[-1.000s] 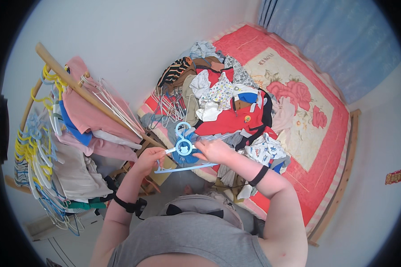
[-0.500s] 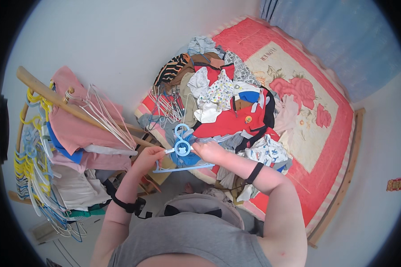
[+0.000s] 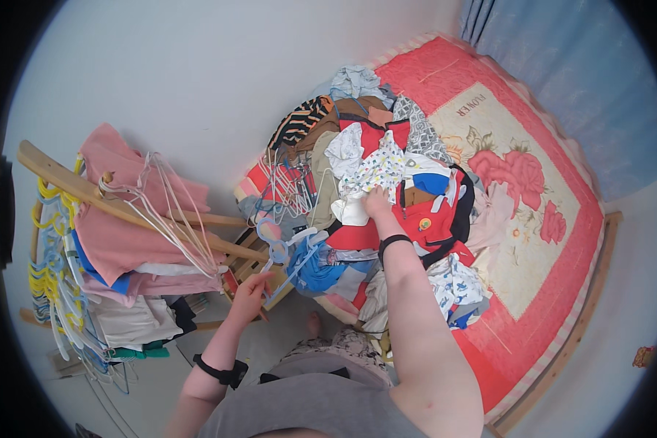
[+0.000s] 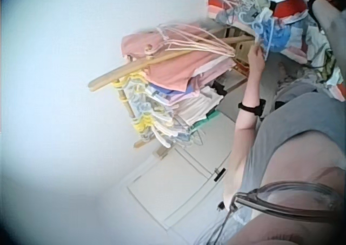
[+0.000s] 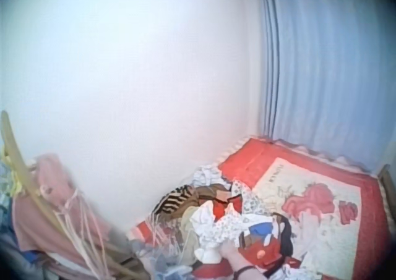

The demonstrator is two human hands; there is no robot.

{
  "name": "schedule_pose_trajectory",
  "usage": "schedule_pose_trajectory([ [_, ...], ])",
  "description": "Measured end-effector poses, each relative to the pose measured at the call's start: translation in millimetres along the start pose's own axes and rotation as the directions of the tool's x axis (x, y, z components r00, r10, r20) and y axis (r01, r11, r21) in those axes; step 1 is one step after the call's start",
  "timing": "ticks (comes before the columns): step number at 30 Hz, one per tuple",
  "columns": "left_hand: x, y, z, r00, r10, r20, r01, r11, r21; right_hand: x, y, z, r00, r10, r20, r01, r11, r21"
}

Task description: The person repeatedly picks up small garments from a pile on a bed, places each onto a plastic hanger, and hangs the hanger on a wooden clothes rack. The process continues with various shirts and tops until the end of the clip.

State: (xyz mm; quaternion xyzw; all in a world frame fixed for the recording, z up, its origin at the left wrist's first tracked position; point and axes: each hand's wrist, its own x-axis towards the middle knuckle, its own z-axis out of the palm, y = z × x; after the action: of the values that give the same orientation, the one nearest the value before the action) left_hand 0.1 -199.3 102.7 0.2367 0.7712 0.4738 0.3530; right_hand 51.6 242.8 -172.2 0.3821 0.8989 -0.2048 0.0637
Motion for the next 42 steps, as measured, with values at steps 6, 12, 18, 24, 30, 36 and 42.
schedule_pose_trajectory([
  [6,-13,11,3,0.974,0.08,-0.21,-0.069,0.996,0.061,-22,-40,-106,0.916,-0.159,-0.368,0.307,0.868,0.391],
  [12,1,43,19,0.952,0.215,-0.217,-0.206,0.977,0.061,-46,-15,-122,0.945,-0.122,-0.302,0.219,0.925,0.311],
  [18,-7,30,26,0.956,0.229,-0.186,-0.209,0.971,0.119,-50,-51,-55,0.952,-0.283,0.119,0.237,0.923,0.303],
  [24,-18,16,13,0.969,0.168,-0.179,-0.132,0.971,0.198,-17,-49,-12,0.988,0.149,0.048,-0.154,0.982,0.108],
  [30,-18,15,10,0.931,0.262,-0.255,-0.206,0.952,0.224,-58,-79,-147,0.832,0.084,-0.548,0.232,0.845,0.482],
  [36,15,63,23,0.816,0.526,-0.24,-0.383,0.803,0.457,-131,-108,-299,0.774,-0.148,-0.615,0.491,0.753,0.437],
  [42,25,126,54,0.756,0.616,-0.223,-0.462,0.742,0.486,-263,-198,-387,0.747,-0.429,-0.508,0.651,0.628,0.427],
])
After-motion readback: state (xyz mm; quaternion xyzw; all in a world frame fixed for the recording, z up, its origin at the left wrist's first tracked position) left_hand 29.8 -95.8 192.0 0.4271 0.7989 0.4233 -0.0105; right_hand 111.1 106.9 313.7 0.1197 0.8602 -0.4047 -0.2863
